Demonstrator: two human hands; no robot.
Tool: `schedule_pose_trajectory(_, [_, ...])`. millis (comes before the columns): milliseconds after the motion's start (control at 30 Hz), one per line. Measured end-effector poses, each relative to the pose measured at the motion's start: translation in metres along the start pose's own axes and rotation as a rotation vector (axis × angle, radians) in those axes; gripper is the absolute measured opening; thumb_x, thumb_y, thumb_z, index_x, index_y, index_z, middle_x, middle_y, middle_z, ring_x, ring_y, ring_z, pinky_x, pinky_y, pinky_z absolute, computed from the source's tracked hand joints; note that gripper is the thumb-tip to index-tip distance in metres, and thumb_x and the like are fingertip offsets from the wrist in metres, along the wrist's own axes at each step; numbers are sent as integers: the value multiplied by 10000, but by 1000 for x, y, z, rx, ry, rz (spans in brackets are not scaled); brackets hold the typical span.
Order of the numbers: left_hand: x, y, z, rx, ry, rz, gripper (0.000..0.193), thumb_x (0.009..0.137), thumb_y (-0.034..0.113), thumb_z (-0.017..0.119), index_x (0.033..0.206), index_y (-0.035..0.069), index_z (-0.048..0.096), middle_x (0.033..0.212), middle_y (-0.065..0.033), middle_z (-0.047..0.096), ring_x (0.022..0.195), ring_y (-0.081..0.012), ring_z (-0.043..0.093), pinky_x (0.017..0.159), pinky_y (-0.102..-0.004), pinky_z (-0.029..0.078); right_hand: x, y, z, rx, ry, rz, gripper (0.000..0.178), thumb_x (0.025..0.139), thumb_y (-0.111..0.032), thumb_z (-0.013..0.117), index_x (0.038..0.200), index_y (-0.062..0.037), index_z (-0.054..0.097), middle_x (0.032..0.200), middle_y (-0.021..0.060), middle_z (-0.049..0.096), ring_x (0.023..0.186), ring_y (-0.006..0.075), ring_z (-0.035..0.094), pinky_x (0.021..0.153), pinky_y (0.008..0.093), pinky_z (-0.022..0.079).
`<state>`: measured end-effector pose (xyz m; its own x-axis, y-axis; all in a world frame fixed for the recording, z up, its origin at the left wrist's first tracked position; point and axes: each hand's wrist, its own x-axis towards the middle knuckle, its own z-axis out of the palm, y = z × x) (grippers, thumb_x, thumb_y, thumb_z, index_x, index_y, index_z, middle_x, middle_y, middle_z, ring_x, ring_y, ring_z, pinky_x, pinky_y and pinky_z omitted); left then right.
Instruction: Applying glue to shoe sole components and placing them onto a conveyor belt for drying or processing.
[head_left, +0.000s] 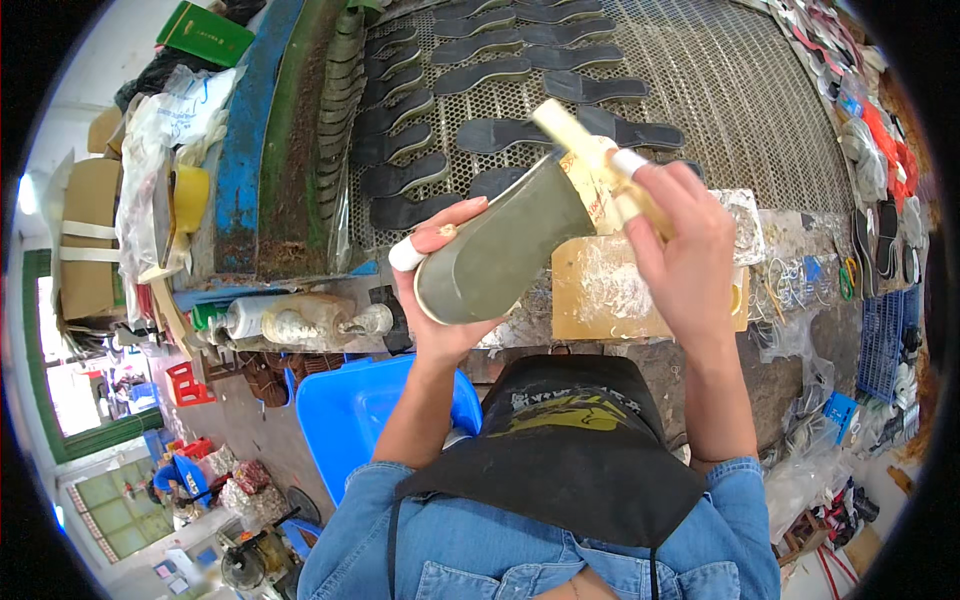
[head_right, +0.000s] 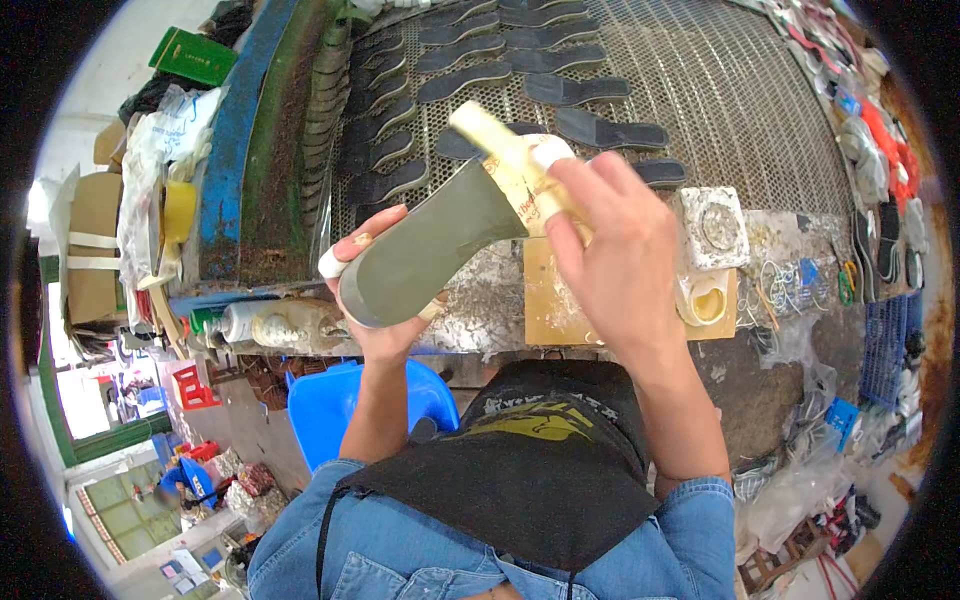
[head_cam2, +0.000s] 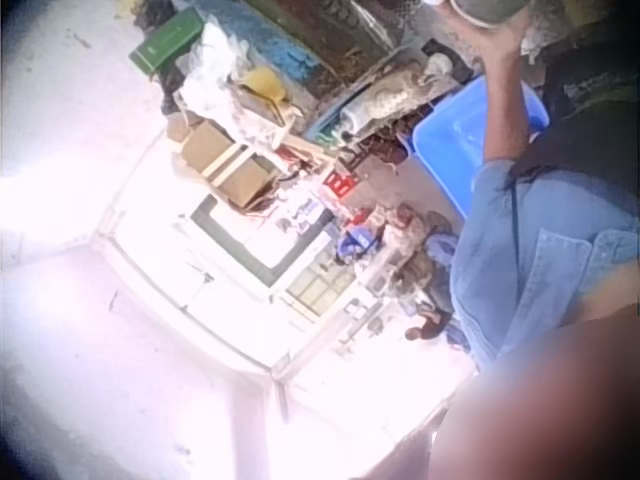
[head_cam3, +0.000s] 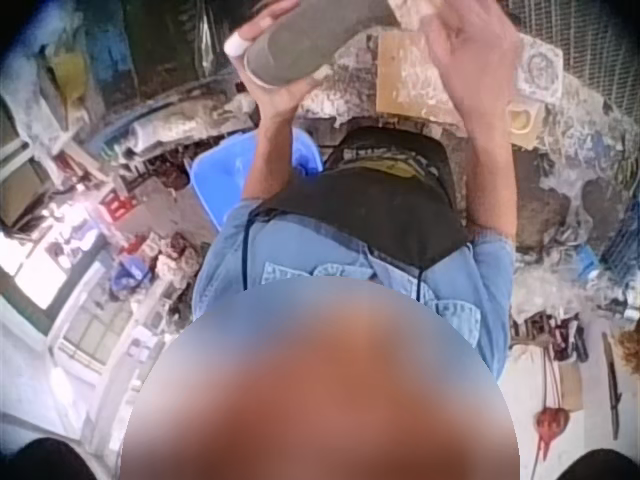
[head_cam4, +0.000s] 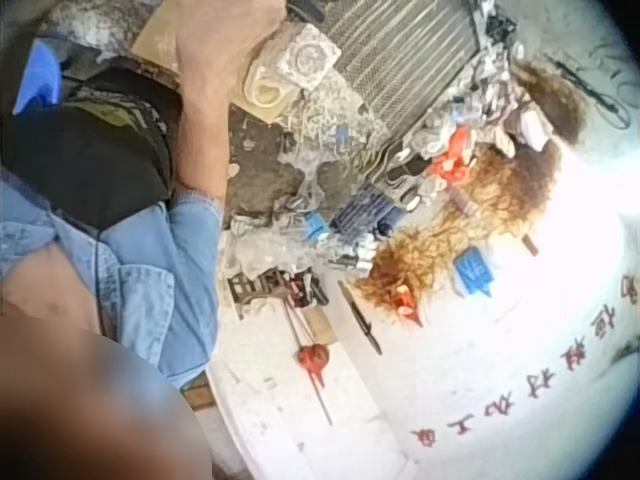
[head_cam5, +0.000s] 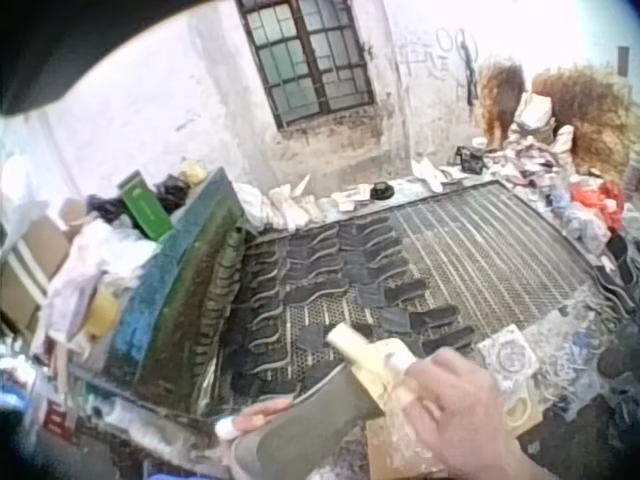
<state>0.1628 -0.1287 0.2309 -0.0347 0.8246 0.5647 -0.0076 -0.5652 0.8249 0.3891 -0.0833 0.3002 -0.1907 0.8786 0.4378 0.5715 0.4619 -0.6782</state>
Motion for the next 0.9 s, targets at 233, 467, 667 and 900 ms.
schedule_pose_trajectory(233, [-2, -5, -8, -67, 82, -42, 849, 615, 154, 897, 1289, 173, 382, 1366, -233, 430, 1250, -314, 479, 1007, -456, 455, -4, -20, 6, 214, -164, 15, 278, 739, -23, 656, 1017, -32, 652, 807, 133, 567, 701, 320, 594, 631, 388, 474])
schedule_pose_trajectory(467, [30, -11, -50, 17, 60, -149, 780, 652, 66, 838, 1309, 70, 417, 1326, -184, 512, 1187, -280, 548, 981, -434, 482, 5, 45, 18, 15, 156, 168, 316, 805, -15, 641, 1120, -42, 657, 896, 120, 632, 770, 249, 637, 684, 331, 487])
schedule_pose_trajectory(667, [126, -68, -89, 734, -52, -7, 695, 594, 81, 808, 1223, 85, 513, 1159, -100, 612, 1083, -237, 588, 944, -368, 471, -27, 85, 20, 185, 54, 415, 294, 906, -19, 597, 1193, 42, 611, 961, 30, 652, 797, 82, 556, 679, 243, 455])
schedule_pose_trajectory(900, [219, -178, -65, 960, -471, 238, 648, 607, 156, 762, 1233, 147, 595, 1158, -108, 594, 1148, -308, 518, 1007, -409, 436, -43, 127, 35, 331, 53, 806, 272, 948, -87, 584, 1193, 28, 614, 924, -42, 571, 753, 15, 468, 620, 188, 376])
